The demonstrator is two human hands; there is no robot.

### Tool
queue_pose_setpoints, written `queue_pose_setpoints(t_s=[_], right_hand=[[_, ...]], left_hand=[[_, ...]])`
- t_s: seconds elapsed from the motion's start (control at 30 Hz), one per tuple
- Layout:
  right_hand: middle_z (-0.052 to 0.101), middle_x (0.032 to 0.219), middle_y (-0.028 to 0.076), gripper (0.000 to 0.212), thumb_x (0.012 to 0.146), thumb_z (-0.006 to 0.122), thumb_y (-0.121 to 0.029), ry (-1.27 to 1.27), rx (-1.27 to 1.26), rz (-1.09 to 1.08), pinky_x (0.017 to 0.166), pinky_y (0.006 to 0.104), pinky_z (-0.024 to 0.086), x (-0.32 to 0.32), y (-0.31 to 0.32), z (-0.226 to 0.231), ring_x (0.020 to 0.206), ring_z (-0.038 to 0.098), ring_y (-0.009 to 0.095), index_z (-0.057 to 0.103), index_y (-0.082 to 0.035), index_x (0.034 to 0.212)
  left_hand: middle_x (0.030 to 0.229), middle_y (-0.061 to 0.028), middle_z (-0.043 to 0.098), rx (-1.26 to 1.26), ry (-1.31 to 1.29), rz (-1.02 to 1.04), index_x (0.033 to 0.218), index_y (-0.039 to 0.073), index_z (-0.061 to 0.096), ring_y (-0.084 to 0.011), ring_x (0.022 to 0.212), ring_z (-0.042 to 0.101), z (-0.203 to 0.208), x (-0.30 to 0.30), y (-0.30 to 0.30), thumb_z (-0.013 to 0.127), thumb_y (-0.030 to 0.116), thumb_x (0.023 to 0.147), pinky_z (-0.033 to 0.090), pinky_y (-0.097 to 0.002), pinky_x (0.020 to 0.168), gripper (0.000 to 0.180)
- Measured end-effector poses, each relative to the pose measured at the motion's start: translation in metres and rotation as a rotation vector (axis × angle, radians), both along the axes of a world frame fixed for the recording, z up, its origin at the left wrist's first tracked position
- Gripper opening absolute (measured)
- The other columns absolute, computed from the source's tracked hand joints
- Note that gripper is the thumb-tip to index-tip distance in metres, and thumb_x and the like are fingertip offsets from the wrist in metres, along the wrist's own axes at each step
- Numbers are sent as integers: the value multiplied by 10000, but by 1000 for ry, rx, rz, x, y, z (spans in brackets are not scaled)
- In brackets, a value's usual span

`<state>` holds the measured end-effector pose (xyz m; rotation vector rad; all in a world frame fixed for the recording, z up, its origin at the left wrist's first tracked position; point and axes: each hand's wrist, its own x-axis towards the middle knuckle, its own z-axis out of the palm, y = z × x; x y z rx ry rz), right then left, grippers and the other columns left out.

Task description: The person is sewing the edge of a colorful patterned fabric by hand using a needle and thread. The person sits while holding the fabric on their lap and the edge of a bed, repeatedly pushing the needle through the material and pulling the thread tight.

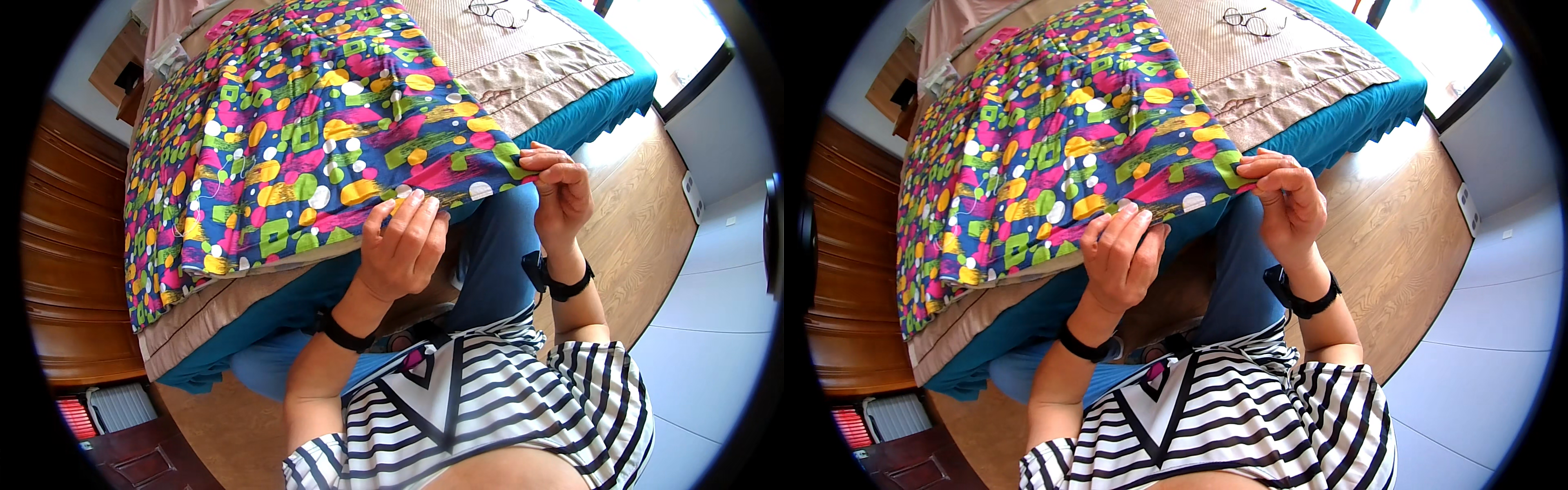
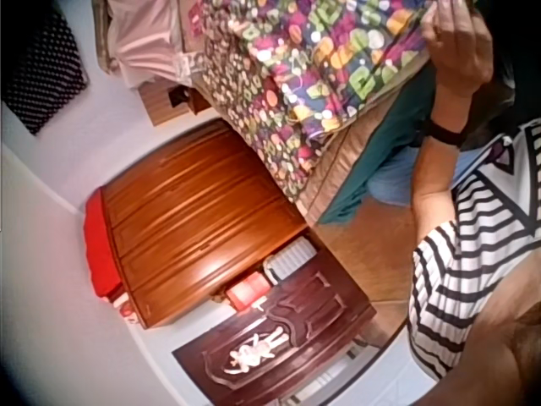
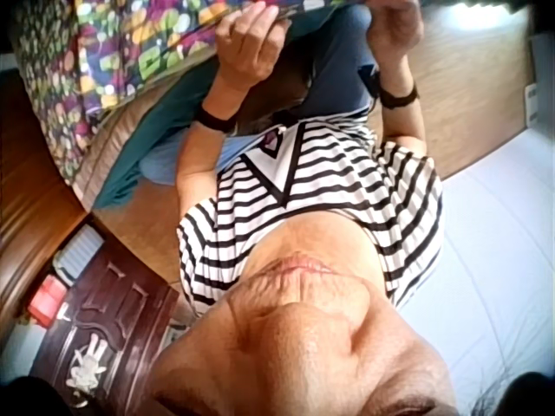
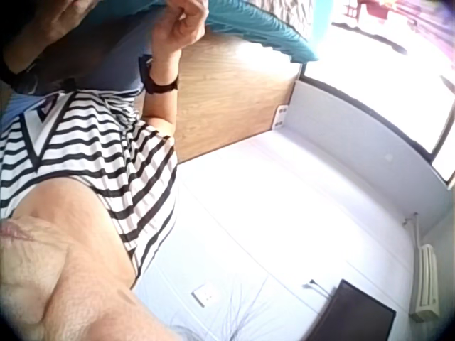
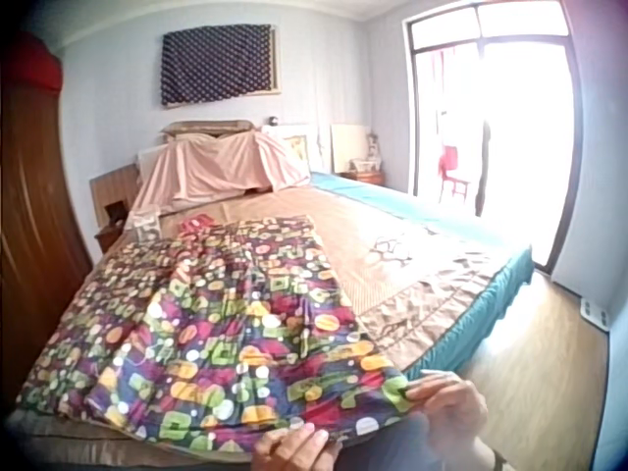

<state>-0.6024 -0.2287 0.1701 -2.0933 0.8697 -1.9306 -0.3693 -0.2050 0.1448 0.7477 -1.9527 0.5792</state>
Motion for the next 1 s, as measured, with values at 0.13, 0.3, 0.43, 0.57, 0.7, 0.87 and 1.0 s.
queue_pose_setpoints(t_s=[0.13,0.3,0.43,0.57,0.7,0.87,1.0], right_hand=[[718,975,148,76,960,577,10,-6,18,2,983,443,489,-2,-1,1,958,691,250,537,-44,925],[717,987,147,78,954,580,24,-11,25,15,983,436,490,-2,-2,1,961,689,249,539,-41,939],[717,989,143,76,951,588,24,-20,38,15,982,430,492,-2,-3,0,964,687,244,544,-38,946],[719,990,140,70,951,591,19,-18,32,12,982,429,494,-3,-4,0,970,688,244,549,-38,948],[719,990,137,68,951,591,19,-18,39,13,980,428,496,-3,-4,0,973,688,245,553,-37,950],[719,991,139,70,948,595,20,-24,52,21,977,426,497,-4,-5,1,975,687,249,553,-36,948],[717,992,142,73,945,598,23,-29,45,20,973,428,498,-4,-5,1,975,686,249,552,-34,947]], left_hand=[[1054,-85,677,5,15,-14,958,90,634,-252,1042,666,1,0,1,787,88,804,449,-419,933,218],[1063,-89,679,17,-13,10,960,94,633,-251,1049,667,2,2,-1,785,78,800,444,-422,942,221],[1073,-90,679,27,-21,3,971,79,659,-250,1048,666,0,4,-1,778,64,798,441,-415,939,210],[1079,-89,679,34,-29,-8,981,69,686,-246,1042,667,2,4,-1,782,51,788,439,-405,935,216],[1081,-84,681,-10,-34,-29,974,73,693,-240,1042,668,2,5,-2,790,50,780,434,-402,943,218],[1089,-79,679,-9,-34,-27,961,80,689,-232,1047,667,6,3,-4,797,55,775,435,-406,949,217],[1107,-85,664,31,-23,-17,929,83,679,-237,1066,654,4,1,-6,800,97,785,422,-416,957,189]])
